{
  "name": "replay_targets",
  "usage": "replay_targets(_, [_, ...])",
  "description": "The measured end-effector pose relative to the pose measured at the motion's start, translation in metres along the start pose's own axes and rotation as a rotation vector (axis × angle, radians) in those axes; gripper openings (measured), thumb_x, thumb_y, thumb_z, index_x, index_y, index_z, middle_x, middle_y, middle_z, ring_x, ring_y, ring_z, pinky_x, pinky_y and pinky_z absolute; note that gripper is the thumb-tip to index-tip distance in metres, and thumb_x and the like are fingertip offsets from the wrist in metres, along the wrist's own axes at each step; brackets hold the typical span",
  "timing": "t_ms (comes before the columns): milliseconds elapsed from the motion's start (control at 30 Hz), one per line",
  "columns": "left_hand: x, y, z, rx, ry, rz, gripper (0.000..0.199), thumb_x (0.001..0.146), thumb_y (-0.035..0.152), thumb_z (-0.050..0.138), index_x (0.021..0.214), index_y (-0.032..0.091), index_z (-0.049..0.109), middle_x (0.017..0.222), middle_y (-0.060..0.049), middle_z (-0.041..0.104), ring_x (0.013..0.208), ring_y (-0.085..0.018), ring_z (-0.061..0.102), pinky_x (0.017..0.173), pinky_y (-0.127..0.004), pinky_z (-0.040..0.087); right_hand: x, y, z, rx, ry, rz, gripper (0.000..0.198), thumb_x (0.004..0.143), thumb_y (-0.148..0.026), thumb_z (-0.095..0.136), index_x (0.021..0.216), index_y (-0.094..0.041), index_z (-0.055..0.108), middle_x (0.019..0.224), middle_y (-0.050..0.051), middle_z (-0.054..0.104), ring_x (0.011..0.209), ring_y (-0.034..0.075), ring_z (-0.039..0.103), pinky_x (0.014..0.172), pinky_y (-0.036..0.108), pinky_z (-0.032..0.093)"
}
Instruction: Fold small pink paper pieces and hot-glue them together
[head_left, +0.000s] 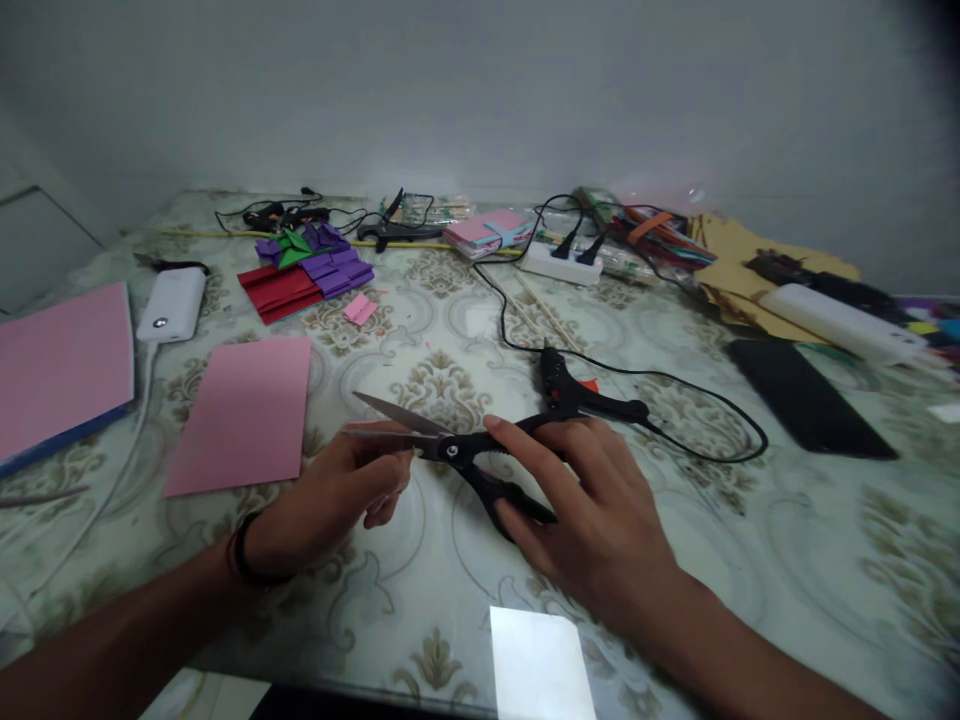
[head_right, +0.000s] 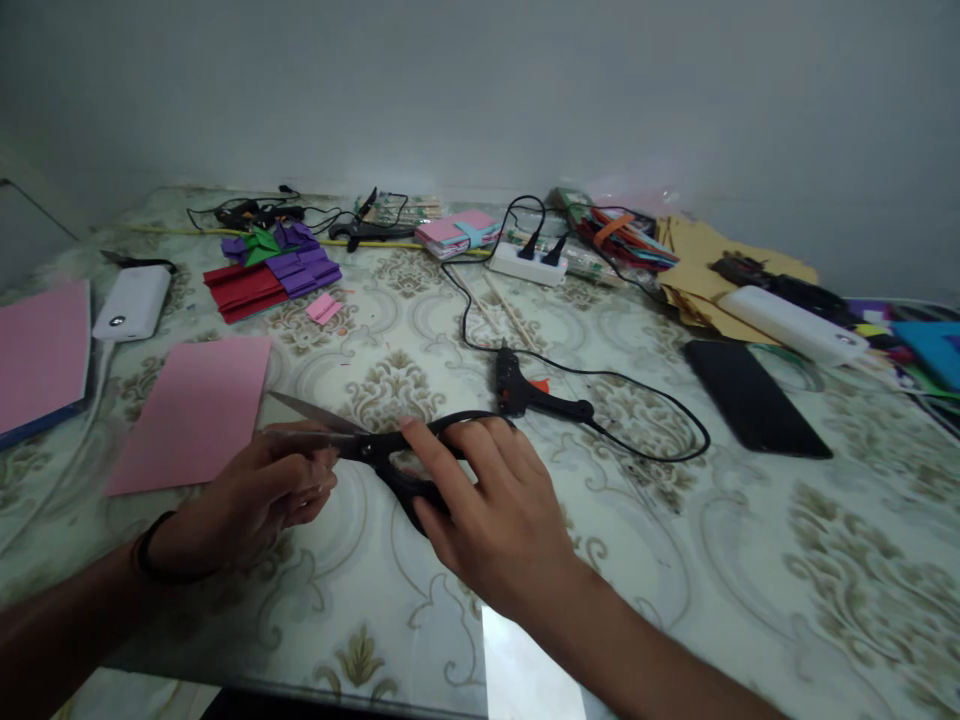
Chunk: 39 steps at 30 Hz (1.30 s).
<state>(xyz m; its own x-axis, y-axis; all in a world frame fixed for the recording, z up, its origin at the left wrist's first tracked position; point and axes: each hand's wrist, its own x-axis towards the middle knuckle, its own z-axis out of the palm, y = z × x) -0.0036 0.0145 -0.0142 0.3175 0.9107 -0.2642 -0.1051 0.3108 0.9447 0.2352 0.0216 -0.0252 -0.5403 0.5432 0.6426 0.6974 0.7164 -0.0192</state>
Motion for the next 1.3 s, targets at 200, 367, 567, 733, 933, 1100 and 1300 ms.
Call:
replay_targets(200, [-0.001,0.003,0.001,0.049,-0.002,0.041,0.019,0.085,0.025,0.062,0.068,0.016,0.06,0.058,0.005,0.047,0.048,-0.008,0.045,0.045,-0.022,0.036,0.0,0.002,-0.001,0.018,0.002,-0.01,0.04,0.096,-0.019,0.06,0.135,-0.009,0.06,0.099,0.011,0.059,0.088,0.028,0.053,0.077,0.041,0.049])
replay_targets(367, [-0.002,0.006,0.004,0.043,0.017,0.039,0.032,0.088,0.03,0.064,0.061,0.017,0.053,0.055,0.006,0.043,0.046,-0.007,0.041,0.043,-0.021,0.033,0.0,0.001,0.0,0.012,0.004,-0.02,0.039,0.096,-0.019,0.059,0.134,-0.009,0.06,0.1,0.011,0.058,0.088,0.028,0.053,0.077,0.041,0.048])
replay_targets(567, [-0.001,0.005,0.003,-0.012,-0.003,-0.018,0.03,0.085,0.025,0.061,0.059,0.018,0.047,0.053,0.006,0.04,0.045,-0.006,0.037,0.044,-0.021,0.03,-0.001,0.001,0.001,0.002,-0.005,-0.028,0.038,0.098,-0.022,0.058,0.135,-0.011,0.059,0.099,0.011,0.059,0.088,0.027,0.053,0.078,0.04,0.049])
replay_targets(733, [-0.002,0.004,-0.002,0.072,-0.043,0.022,0.021,0.082,0.02,0.062,0.064,0.018,0.051,0.054,0.007,0.042,0.048,-0.007,0.037,0.045,-0.021,0.03,-0.001,0.002,0.0,0.019,-0.001,-0.002,0.04,0.097,-0.02,0.058,0.136,-0.012,0.059,0.099,0.011,0.06,0.087,0.027,0.054,0.077,0.04,0.05])
replay_targets(933, [0.001,0.001,-0.008,0.087,-0.088,0.085,0.006,0.082,0.021,0.066,0.085,0.017,0.065,0.064,0.006,0.048,0.05,-0.007,0.044,0.046,-0.019,0.036,-0.002,0.005,0.0,0.044,0.001,0.04,0.04,0.095,-0.019,0.06,0.135,-0.015,0.059,0.1,0.01,0.061,0.087,0.026,0.055,0.076,0.041,0.051])
replay_targets(1100, [0.0,0.006,-0.002,0.044,-0.018,0.064,0.025,0.094,0.034,0.062,0.078,0.015,0.063,0.062,0.005,0.046,0.048,-0.007,0.043,0.043,-0.018,0.037,-0.002,0.008,-0.001,0.034,0.001,0.04,0.042,0.094,-0.019,0.062,0.135,-0.013,0.059,0.101,0.011,0.061,0.088,0.027,0.055,0.077,0.041,0.051])
replay_targets(1300, [0.0,0.005,0.0,-0.045,-0.034,0.06,0.022,0.093,0.031,0.068,0.08,0.014,0.065,0.065,0.005,0.049,0.046,-0.004,0.041,0.041,-0.016,0.036,-0.001,0.006,-0.002,0.037,0.009,0.042,0.042,0.094,-0.019,0.061,0.135,-0.013,0.059,0.1,0.011,0.061,0.087,0.027,0.055,0.076,0.041,0.052])
